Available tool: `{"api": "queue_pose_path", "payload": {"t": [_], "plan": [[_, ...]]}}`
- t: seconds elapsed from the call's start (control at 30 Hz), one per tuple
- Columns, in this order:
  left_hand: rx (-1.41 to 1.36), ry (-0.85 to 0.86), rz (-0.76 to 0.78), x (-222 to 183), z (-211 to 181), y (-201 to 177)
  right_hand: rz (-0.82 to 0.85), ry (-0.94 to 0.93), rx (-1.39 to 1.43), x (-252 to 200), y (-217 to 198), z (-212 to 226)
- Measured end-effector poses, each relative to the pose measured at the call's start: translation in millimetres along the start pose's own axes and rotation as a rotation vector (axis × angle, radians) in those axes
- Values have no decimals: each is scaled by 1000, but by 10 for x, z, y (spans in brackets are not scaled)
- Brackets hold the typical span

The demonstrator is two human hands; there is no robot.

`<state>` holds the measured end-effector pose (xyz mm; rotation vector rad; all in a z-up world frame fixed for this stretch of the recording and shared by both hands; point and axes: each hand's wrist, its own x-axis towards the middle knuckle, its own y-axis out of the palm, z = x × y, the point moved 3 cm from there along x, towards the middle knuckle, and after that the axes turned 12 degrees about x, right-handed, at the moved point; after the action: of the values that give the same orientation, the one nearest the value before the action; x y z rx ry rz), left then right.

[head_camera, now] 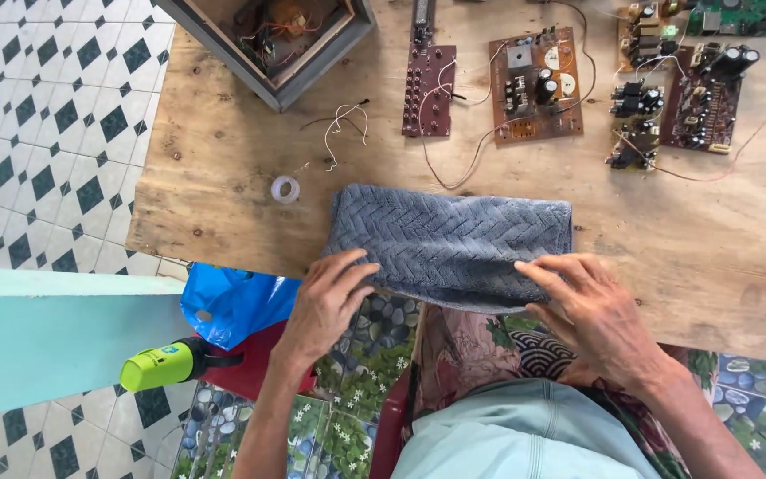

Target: The person is organizing, cleaning with a cloth, and testing various electronic circuit boards on a wooden workbench using a multimeter and soldering iron.

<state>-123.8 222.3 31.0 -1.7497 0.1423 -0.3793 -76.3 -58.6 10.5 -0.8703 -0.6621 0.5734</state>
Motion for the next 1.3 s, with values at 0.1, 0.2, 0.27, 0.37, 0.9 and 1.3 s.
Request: {"api": "queue_pose_path", "payload": {"t": [0.1,0.2,0.27,0.37,0.9,1.3], "plan": [[28,8,-90,51,-20,84,-93,9,97,-31,-31,-5],[37,13,-107,123,-5,128,-233,56,168,-41,-134,-56],[30,5,-64,128,10,133,-304,101,197,-56,-98,-91],[116,66,-12,156,-8,133,-103,36,101,-22,117,-92],[162,55,-111,125,-15,197,-155,128,109,153,61,-85],[-266,13,77,1026,-11,-131,-202,101,156,133,106,-154]]}}
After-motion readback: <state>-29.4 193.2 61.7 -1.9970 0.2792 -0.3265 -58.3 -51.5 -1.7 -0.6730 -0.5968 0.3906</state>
